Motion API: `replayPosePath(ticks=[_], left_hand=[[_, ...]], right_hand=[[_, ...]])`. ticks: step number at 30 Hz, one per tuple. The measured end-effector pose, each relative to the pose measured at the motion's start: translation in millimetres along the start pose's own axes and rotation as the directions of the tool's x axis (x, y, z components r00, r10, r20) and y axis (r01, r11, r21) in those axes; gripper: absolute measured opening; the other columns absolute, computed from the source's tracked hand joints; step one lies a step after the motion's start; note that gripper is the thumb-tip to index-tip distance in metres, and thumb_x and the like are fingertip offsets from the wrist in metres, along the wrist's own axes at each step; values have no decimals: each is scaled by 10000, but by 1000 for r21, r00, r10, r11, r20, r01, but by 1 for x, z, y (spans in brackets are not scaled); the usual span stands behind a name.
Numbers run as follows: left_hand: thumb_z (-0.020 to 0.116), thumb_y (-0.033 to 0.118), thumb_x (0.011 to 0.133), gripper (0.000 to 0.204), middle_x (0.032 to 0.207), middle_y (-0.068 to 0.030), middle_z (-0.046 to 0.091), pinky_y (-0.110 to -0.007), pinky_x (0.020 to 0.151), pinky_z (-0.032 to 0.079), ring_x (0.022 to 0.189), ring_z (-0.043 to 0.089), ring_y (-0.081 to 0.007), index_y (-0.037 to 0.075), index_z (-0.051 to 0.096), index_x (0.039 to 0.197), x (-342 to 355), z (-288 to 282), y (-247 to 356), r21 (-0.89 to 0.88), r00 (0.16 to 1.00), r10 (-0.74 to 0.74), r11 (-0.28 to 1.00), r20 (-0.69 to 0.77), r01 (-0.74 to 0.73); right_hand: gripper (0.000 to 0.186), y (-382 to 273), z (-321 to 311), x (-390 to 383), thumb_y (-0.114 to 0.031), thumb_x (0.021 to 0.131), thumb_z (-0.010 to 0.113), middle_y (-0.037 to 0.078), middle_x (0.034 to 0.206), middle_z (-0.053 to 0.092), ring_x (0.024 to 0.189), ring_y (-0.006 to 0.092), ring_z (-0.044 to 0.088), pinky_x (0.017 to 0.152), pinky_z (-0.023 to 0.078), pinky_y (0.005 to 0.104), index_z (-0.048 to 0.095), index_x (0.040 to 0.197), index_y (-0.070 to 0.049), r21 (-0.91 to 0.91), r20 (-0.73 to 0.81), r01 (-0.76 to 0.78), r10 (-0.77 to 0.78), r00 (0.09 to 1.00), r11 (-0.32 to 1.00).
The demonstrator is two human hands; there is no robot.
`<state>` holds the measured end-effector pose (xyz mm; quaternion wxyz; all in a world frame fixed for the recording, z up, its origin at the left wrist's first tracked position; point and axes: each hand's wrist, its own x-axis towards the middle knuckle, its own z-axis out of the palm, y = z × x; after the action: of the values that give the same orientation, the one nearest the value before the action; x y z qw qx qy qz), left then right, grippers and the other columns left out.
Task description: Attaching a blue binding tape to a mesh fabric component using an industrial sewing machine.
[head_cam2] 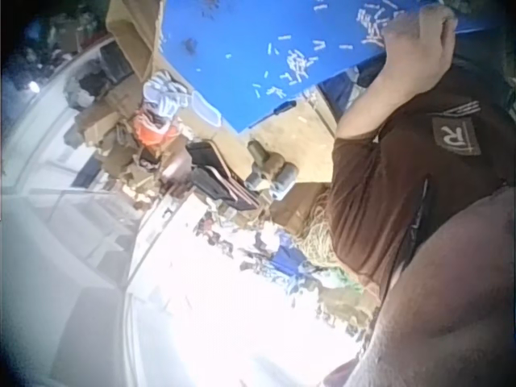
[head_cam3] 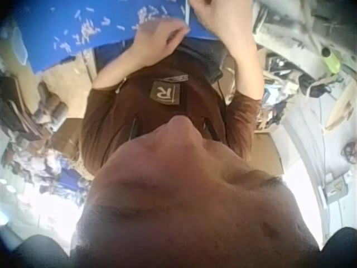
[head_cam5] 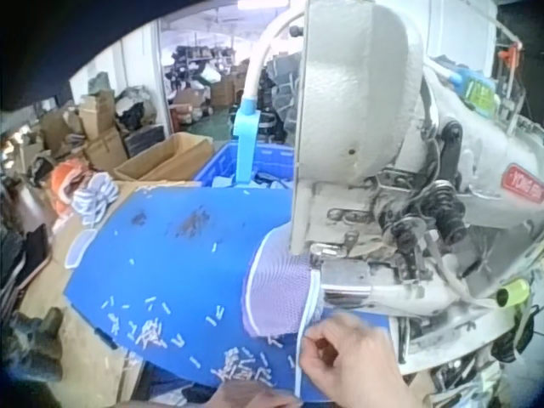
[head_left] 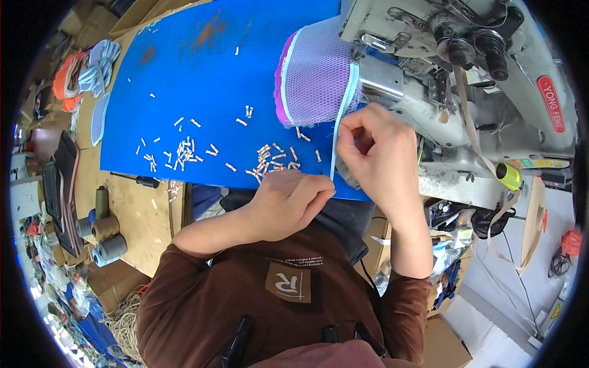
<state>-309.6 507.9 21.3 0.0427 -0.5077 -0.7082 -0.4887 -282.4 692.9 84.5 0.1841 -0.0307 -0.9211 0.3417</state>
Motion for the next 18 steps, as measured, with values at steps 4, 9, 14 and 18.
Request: replayPosePath(ticks=[4,9,14,18], left_hand=[[757,-6,813,287,791,-93,686,-362,531,510,630,677,-273,47,567,1022,-5,0,-3,-17,1000,-17,1000,4,17],[742,-2,826,284,771,-98,675,-371,547,503,633,666,-285,49,551,1030,-9,3,-5,-101,996,-77,992,-54,71],[743,-9,821,289,768,-90,671,-367,547,500,629,664,-276,52,549,1026,-9,2,-4,-39,997,-68,997,-23,67],[734,-7,830,265,740,-80,649,-368,537,488,607,647,-268,52,554,1014,-5,1,-4,29,1000,-23,999,-10,23]], right_hand=[[62,21,-1,-1,45,788,636,8,695,600,572,63,558,522,428,213,628,818,-10,451,149,-210,159,976,867],[104,29,-9,-11,88,846,604,8,770,623,607,39,559,537,435,180,633,914,14,835,232,-309,218,948,455],[68,9,4,-15,-24,846,748,87,789,662,592,130,635,544,496,244,717,903,-3,341,16,-187,193,981,921],[68,-1,3,-6,-41,825,753,114,770,663,596,195,656,552,507,296,724,876,-6,138,-12,-113,116,993,984]])
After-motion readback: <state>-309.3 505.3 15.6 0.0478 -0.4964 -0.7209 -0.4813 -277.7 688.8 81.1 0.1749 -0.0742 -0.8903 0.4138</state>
